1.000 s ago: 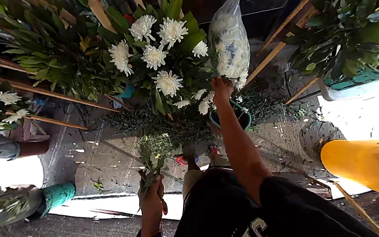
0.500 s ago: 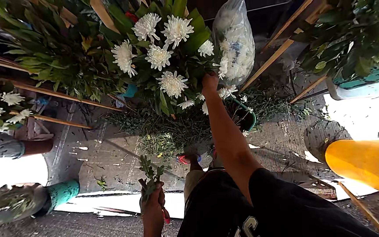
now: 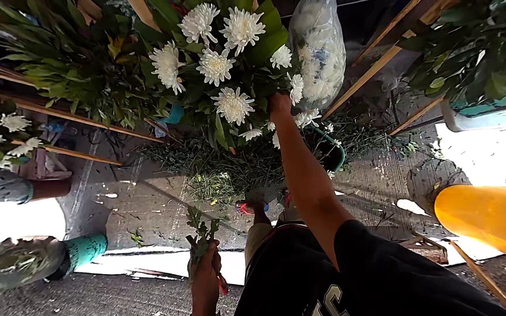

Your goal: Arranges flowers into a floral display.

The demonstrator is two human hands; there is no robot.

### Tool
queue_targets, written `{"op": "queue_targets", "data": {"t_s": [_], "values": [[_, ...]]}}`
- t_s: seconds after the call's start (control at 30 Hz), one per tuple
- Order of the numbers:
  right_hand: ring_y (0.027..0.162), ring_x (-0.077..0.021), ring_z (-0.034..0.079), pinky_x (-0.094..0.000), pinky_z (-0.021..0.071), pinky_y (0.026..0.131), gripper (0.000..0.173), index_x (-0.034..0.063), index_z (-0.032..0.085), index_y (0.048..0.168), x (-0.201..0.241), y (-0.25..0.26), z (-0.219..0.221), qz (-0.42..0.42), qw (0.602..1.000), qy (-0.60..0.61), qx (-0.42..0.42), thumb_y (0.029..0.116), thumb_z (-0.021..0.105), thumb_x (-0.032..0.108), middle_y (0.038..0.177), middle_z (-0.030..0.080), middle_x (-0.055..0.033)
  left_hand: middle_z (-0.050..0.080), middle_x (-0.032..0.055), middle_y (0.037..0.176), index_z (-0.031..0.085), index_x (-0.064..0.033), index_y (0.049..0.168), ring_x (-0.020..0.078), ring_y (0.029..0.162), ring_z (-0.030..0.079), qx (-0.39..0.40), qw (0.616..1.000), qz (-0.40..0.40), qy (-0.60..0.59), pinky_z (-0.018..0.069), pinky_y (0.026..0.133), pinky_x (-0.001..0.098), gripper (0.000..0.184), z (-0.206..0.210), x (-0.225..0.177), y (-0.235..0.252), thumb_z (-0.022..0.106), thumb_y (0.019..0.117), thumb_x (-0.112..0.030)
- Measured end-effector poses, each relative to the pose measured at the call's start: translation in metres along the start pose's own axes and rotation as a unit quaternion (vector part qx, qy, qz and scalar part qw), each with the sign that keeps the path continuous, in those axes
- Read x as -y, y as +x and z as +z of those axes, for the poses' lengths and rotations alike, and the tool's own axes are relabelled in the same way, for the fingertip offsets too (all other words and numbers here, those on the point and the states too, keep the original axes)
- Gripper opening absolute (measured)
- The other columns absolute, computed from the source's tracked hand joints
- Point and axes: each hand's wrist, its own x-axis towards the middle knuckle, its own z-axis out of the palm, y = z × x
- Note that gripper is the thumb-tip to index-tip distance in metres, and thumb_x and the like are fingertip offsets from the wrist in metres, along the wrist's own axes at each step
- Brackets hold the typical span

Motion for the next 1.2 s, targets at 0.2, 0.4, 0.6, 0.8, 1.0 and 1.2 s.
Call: {"op": "queue_targets", "data": {"t_s": [0.2,0.4,0.6,0.8,1.0,1.2], "values": [[0.113,-0.0311,0.062,-0.0540,0.0527,0.091,0.033,0.0033,0.064,0.124,0.003,-0.004,-0.010,0.039,0.999,-0.009,0.031,0.0990,0.064,0.025,0.122,0.064,-0.0197,0.051,-0.0032,0.058,0.067,-0.0026,0.097,0.0030,0.041,0.039,0.027,1.000,-0.012,0.007,0.0352,0.039,0.0170,0.022,0.006,0.003,0.006,0.048,0.1028,-0.012],[0.108,-0.0310,0.062,-0.0518,0.0524,0.089,0.026,0.0030,0.069,0.115,0.002,-0.003,-0.009,0.001,0.999,0.010,-0.034,0.0975,0.067,0.022,0.116,0.065,-0.0201,0.050,-0.0033,0.057,0.067,-0.0031,0.096,0.0032,0.041,0.040,-0.002,1.000,-0.012,0.002,0.0366,0.038,0.0175,0.021,-0.008,0.006,-0.001,0.049,0.1029,-0.012],[0.116,-0.0323,0.060,-0.0543,0.0519,0.093,0.033,0.0024,0.061,0.128,-0.003,0.001,-0.002,0.028,0.999,-0.009,0.035,0.1015,0.059,0.022,0.126,0.061,-0.0210,0.051,-0.0025,0.058,0.067,-0.0021,0.097,0.0038,0.041,0.041,-0.004,0.999,-0.033,-0.020,0.0372,0.038,0.0178,0.021,-0.010,0.022,-0.004,0.048,0.1027,-0.011],[0.109,-0.0309,0.062,-0.0528,0.0526,0.089,0.027,0.0021,0.067,0.115,0.001,0.004,-0.010,-0.005,0.999,-0.020,-0.024,0.0979,0.064,0.022,0.116,0.065,-0.0200,0.053,-0.0020,0.060,0.066,-0.0020,0.098,0.0036,0.041,0.041,-0.001,0.999,-0.031,-0.012,0.0378,0.038,0.0177,0.020,-0.006,0.014,-0.002,0.049,0.1032,-0.011],[0.115,-0.0335,0.061,-0.0542,0.0527,0.093,0.037,0.0031,0.065,0.125,-0.004,0.007,-0.007,0.034,0.999,0.023,-0.030,0.0978,0.066,0.027,0.123,0.064,-0.0214,0.053,-0.0017,0.058,0.066,-0.0021,0.097,0.0037,0.041,0.042,-0.019,0.999,-0.023,-0.032,0.0382,0.038,0.0176,0.020,-0.017,0.021,-0.007,0.049,0.1022,-0.010],[0.121,-0.0317,0.058,-0.0531,0.0517,0.096,0.037,0.0017,0.057,0.133,-0.002,0.003,0.006,0.057,0.997,0.036,0.024,0.1033,0.057,0.024,0.131,0.059,-0.0207,0.053,-0.0017,0.059,0.066,-0.0014,0.098,0.0035,0.041,0.042,-0.014,0.999,-0.033,-0.040,0.0386,0.038,0.0176,0.020,-0.014,0.024,-0.008,0.049,0.1024,-0.010]]}}
